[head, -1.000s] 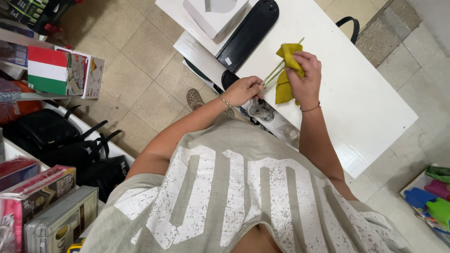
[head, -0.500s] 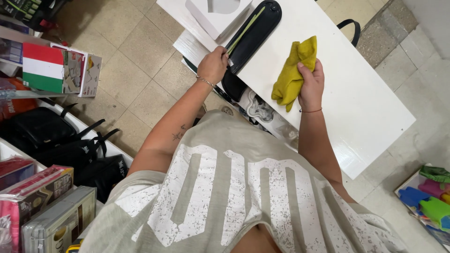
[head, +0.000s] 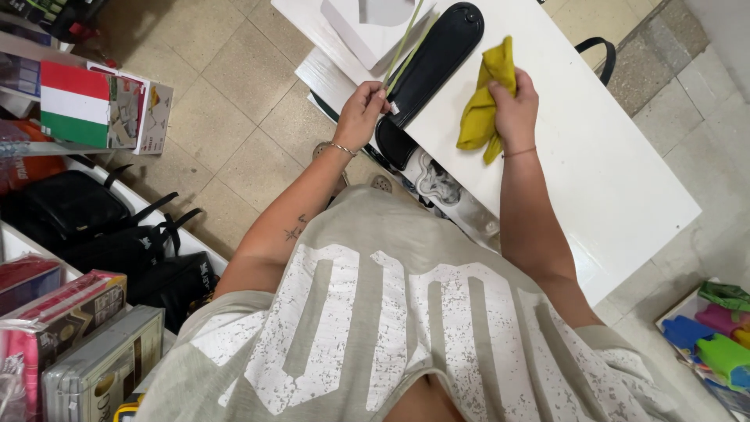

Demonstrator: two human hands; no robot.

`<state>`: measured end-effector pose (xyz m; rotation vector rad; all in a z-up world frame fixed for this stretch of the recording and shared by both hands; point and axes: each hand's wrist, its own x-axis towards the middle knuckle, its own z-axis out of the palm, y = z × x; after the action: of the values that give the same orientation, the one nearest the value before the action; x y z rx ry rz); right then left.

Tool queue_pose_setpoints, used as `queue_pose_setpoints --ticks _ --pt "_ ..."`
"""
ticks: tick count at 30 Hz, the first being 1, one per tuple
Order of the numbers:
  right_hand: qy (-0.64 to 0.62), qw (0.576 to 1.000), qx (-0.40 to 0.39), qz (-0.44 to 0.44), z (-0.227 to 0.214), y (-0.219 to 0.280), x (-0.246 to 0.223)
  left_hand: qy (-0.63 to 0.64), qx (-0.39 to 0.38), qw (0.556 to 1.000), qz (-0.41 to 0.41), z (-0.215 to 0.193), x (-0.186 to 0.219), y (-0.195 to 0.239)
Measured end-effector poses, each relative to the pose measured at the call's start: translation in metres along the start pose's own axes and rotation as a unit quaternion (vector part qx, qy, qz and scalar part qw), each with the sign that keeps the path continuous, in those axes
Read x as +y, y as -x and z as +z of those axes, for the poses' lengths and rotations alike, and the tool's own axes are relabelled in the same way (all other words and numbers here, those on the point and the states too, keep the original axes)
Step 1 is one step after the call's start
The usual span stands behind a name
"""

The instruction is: Cleaning and wiping down various gift shop items using a cloth

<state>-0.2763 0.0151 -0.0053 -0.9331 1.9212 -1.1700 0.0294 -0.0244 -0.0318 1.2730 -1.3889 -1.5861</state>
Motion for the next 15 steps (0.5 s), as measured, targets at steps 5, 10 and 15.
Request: queue_pose_setpoints --ticks 5,10,15 --pt "0.350 0.885 0.044 -0.305 0.065 -0.024 -0.038 0.008 -0.014 1.000 0.000 0.000 -0.004 -0.007" --pt "0.608 0.757 -0.062 -0.232 0.102 -0.009 -0.027 0.003 -0.029 1.000 0.004 -0.003 -0.005 -0.012" --pt "0.575 0.683 -0.036 -0.449 0.111 0.056 -0.001 0.001 -0.033 0.999 0.029 -0.004 -0.010 -0.011"
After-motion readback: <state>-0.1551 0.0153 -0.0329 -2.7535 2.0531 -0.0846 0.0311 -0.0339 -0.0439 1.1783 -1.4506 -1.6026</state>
